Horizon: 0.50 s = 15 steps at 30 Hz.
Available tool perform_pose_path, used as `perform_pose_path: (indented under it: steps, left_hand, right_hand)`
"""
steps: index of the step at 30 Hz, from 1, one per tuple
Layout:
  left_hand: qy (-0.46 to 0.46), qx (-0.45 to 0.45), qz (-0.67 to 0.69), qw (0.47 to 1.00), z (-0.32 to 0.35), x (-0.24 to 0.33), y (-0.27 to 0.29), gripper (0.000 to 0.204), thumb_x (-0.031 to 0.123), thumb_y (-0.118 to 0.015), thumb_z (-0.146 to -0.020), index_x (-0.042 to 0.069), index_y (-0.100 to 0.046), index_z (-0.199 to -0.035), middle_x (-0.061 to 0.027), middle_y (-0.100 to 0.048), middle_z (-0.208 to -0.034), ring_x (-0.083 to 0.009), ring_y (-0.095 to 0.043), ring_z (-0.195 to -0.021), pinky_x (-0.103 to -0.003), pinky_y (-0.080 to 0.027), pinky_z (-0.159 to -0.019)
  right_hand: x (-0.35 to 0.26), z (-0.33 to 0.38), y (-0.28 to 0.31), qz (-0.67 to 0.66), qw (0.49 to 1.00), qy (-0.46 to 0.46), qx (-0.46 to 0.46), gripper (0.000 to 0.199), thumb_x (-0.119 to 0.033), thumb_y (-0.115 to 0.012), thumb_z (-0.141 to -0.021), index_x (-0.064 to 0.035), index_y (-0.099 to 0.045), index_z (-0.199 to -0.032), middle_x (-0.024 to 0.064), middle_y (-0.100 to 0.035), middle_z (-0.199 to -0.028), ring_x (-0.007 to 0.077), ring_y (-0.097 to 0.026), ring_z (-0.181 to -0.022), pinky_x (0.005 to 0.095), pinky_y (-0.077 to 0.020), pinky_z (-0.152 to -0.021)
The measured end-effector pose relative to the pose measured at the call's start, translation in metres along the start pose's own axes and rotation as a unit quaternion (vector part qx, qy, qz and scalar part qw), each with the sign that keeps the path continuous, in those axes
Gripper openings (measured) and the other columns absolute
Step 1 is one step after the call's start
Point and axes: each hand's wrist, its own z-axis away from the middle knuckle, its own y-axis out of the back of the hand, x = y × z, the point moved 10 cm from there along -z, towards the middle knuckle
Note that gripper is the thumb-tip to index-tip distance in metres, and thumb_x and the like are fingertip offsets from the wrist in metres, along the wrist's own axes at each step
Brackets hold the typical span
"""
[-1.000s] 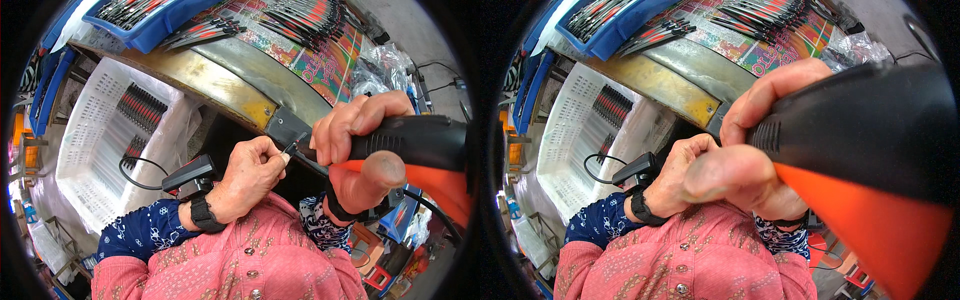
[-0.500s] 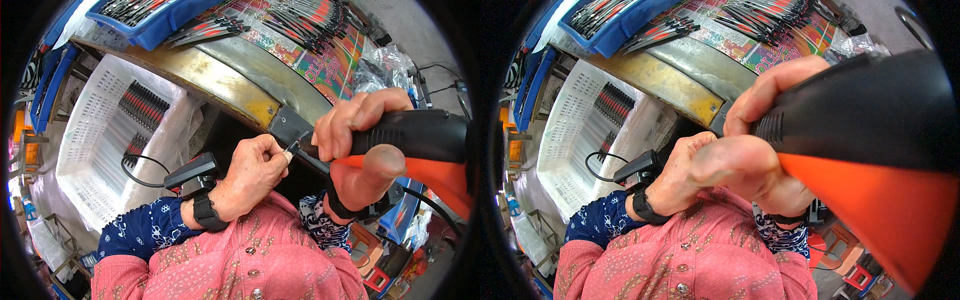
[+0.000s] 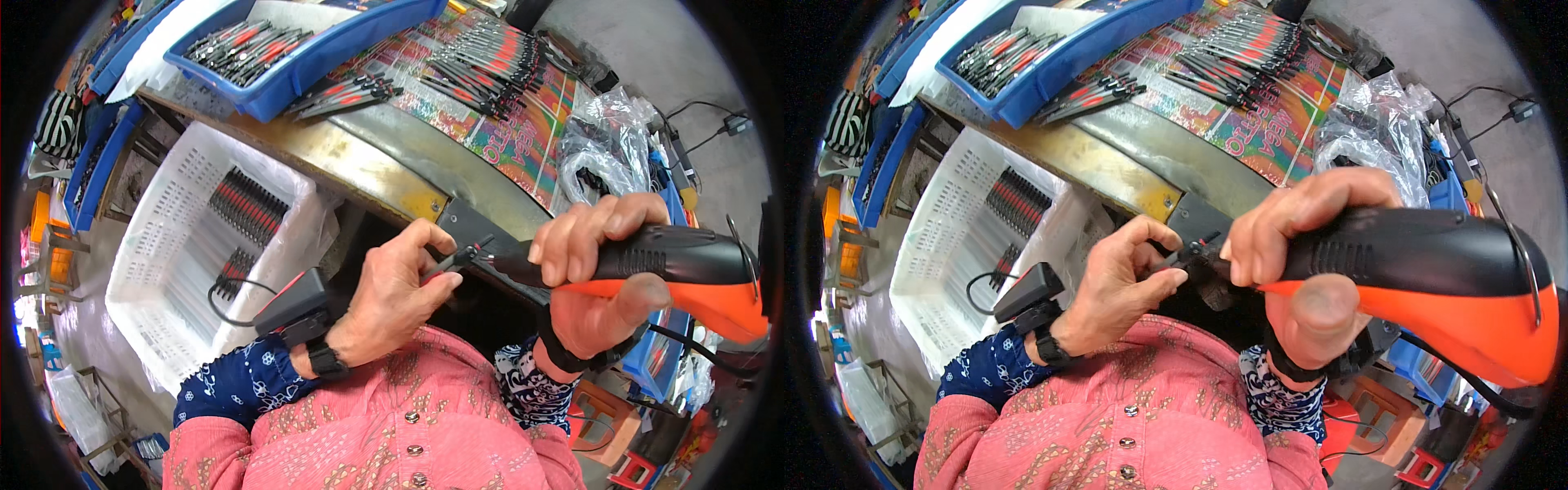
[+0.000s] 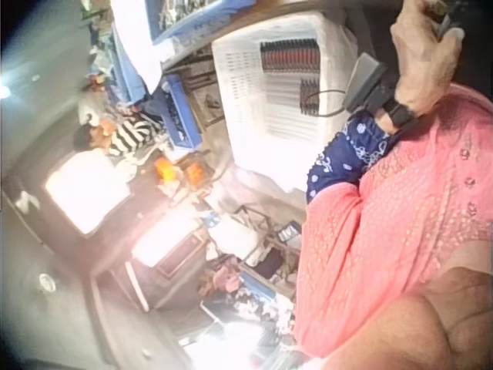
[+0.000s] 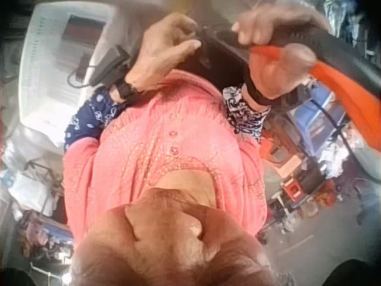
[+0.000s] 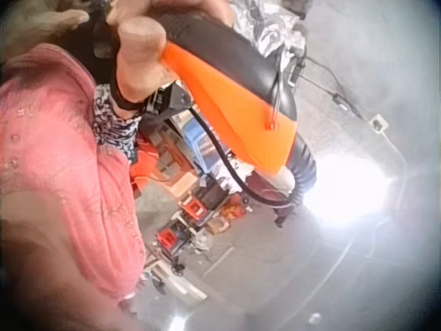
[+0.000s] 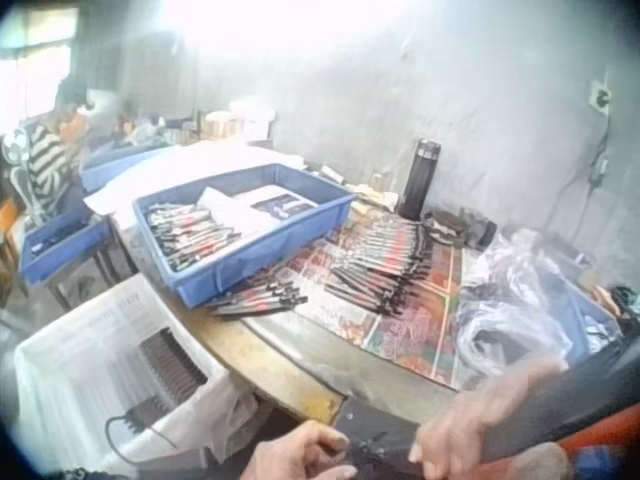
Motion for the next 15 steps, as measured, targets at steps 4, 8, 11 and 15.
perform_pose_path:
  steps: [4, 8, 11, 15]
  left_hand:
    - [-0.267, 0.117, -0.282, 0.914, -0.007, 0.065, 0.035, 0.018, 0.001, -0.066, -0.074, 0.001, -0.059, -0.091, -0.0054, -0.057, -0.074, -0.0102, -0.051, -0.059, -0.023, -0.041, -0.053]
    - [-0.315, 0.190, -0.399, 0.840, -0.039, 0.090, 0.067, 0.018, 0.004, -0.064, -0.074, 0.001, -0.060, -0.091, -0.0126, -0.060, -0.080, -0.0247, -0.059, -0.067, -0.031, -0.047, -0.059]
    - [-0.311, 0.217, -0.498, 0.780, -0.058, 0.094, 0.077, 0.018, 0.006, -0.064, -0.073, 0.003, -0.061, -0.091, -0.0129, -0.059, -0.083, -0.0301, -0.059, -0.074, -0.036, -0.046, -0.066]
    - [-0.330, 0.231, -0.560, 0.724, -0.078, 0.095, 0.080, 0.018, 0.006, -0.064, -0.072, 0.005, -0.062, -0.090, -0.0111, -0.059, -0.086, -0.0308, -0.056, -0.083, -0.038, -0.045, -0.072]
  right_hand:
    - [-0.009, 0.006, 0.017, -0.052, 0.998, 0.014, 0.032, 0.051, -0.021, -0.083, -0.066, 0.0001, -0.045, -0.093, 0.0097, -0.052, -0.063, 0.0209, -0.053, -0.052, 0.0339, -0.0480, -0.053]
    - [-0.011, 0.012, 0.023, -0.037, 0.998, 0.015, 0.055, 0.050, -0.012, -0.082, -0.062, -0.0002, -0.044, -0.093, 0.0090, -0.052, -0.064, 0.0196, -0.053, -0.053, 0.0339, -0.0484, -0.053]
    - [-0.009, 0.015, 0.027, -0.033, 0.996, 0.003, 0.079, 0.051, -0.012, -0.083, -0.062, -0.0004, -0.044, -0.093, 0.0085, -0.052, -0.065, 0.0184, -0.053, -0.055, 0.0322, -0.0481, -0.053]
    - [-0.011, 0.014, 0.031, -0.018, 0.997, 0.005, 0.074, 0.050, -0.010, -0.083, -0.064, -0.0005, -0.043, -0.093, 0.0081, -0.053, -0.065, 0.0172, -0.055, -0.057, 0.0303, -0.0483, -0.055]
